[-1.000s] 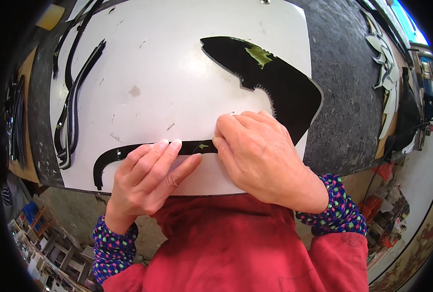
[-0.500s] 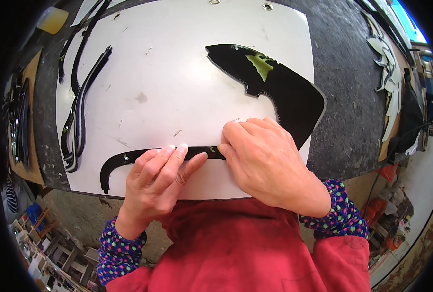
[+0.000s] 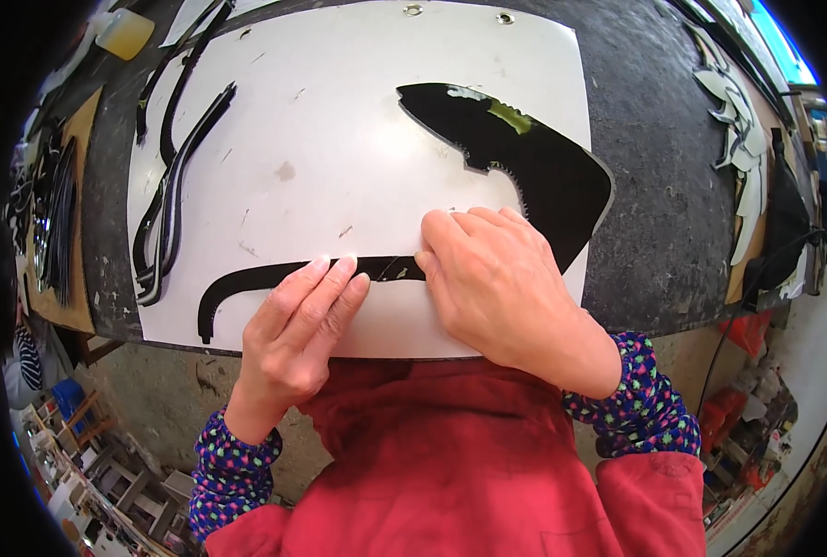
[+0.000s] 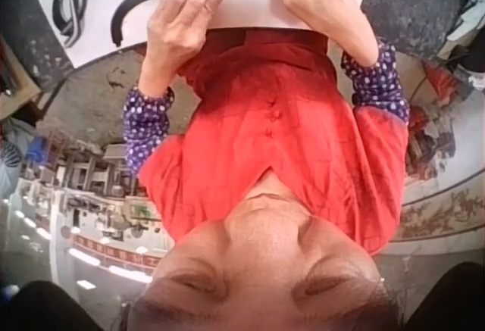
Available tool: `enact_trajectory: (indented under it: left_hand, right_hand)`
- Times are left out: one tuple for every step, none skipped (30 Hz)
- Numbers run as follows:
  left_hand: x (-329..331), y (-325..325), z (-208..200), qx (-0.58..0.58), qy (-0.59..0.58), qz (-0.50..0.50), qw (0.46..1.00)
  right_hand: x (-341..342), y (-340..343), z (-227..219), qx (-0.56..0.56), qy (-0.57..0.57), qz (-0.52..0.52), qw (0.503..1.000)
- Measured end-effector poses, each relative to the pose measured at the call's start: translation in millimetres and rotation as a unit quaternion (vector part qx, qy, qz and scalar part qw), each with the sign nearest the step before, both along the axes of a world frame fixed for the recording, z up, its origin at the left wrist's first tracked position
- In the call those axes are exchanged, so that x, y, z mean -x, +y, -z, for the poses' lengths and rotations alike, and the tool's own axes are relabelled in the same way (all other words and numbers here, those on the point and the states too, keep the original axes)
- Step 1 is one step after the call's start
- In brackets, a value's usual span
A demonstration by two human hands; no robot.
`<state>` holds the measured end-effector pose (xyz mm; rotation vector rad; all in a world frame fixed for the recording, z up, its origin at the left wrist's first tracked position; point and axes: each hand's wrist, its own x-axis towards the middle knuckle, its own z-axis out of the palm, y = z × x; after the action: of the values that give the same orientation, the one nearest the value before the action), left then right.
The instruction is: Assembling and aligning various black and white cut-out shoe components on a workbench.
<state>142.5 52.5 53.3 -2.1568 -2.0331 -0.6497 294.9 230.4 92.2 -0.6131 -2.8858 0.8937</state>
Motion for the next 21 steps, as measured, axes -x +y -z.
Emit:
enact_trajectory:
  left_hand:
    - [0.4,-1.0,1.0,-0.009,-0.001,0.001,1.0]
    - [0.1,-1.4,1.2,-0.01,0.0,-0.003,1.0]
    - [-0.2,-1.8,1.4,-0.005,-0.004,0.001,1.0]
    - [-0.3,-2.2,1.4,-0.001,-0.009,0.005,1.0]
    - [0.3,-1.9,0.5,-0.001,-0.009,0.003,1.0]
    - [0.1,-0.4,-1.0,-0.005,-0.015,0.002,1.0]
    - [-0.7,0.6,-1.8,-0.01,-0.021,0.002,1.0]
    - [-2.0,1.1,-1.5,-0.011,-0.021,-0.002,1.0]
    - [-3.9,1.3,-0.7,-0.012,-0.002,-0.011,1.0]
    - [-6.0,2.0,-0.5,-0.012,0.018,-0.019,1.0]
    - [-10.4,4.4,-1.1,-0.014,0.017,-0.023,0.999]
    - [-15.6,6.9,-2.1,0.007,0.031,-0.043,0.999]
    - [-18.6,8.7,-2.7,0.029,0.044,-0.062,0.997]
    - [-19.7,8.9,-2.6,0.027,0.044,-0.066,0.996]
    - [-20.5,9.2,-2.2,0.034,0.056,-0.069,0.995]
    - [-21.0,9.3,-1.8,0.041,0.069,-0.071,0.994]
    - [-21.9,9.0,-0.8,0.039,0.067,-0.074,0.994]
    - [-22.7,8.6,0.2,0.033,0.087,-0.077,0.993]
    - [-23.3,8.2,1.1,0.027,0.107,-0.08,0.991]
    - [-24.1,8.4,2.7,0.024,0.106,-0.084,0.99]
    - [-24.3,8.3,3.5,0.016,0.135,-0.085,0.987]
  right_hand:
    - [0.4,-1.0,0.0,0.003,-0.002,0.004,1.0]
    - [0.4,-0.9,0.0,0.002,-0.001,0.0,1.0]
    - [0.1,-0.9,0.2,-0.003,-0.001,0.004,1.0]
    - [-0.2,-0.7,0.3,-0.009,-0.002,0.007,1.0]
    - [0.2,-1.2,0.2,-0.009,-0.001,0.004,1.0]
    - [0.6,-1.4,0.0,-0.023,0.003,0.006,1.0]
    - [1.1,-1.8,-0.1,-0.037,0.007,0.008,0.999]
    - [1.5,-1.9,-0.4,-0.038,0.008,0.005,0.999]
    - [1.8,-2.2,-0.4,-0.046,0.011,0.004,0.999]
    - [2.2,-2.8,-0.2,-0.055,0.014,0.003,0.998]
    - [1.9,-2.6,0.3,-0.057,0.013,-0.001,0.998]
    - [1.5,-2.6,0.9,-0.07,0.016,-0.003,0.997]
    - [1.1,-2.6,0.5,-0.083,0.019,-0.005,0.996]
    - [0.4,-3.5,-0.8,-0.084,0.019,-0.009,0.996]
    - [-0.7,-4.5,-2.3,-0.089,0.003,-0.011,0.996]
    - [-2.2,-5.5,-3.9,-0.094,-0.012,-0.013,0.995]
    - [-6.3,-7.4,-2.6,-0.096,-0.013,-0.016,0.995]
    - [-12.5,-9.0,2.4,-0.115,0.012,0.005,0.993]
    - [-18.1,-8.9,9.0,-0.134,0.038,0.026,0.99]
    - [-24.6,-6.8,18.3,-0.138,0.038,0.023,0.989]
    - [-31.6,-4.2,29.4,-0.181,0.071,0.028,0.981]
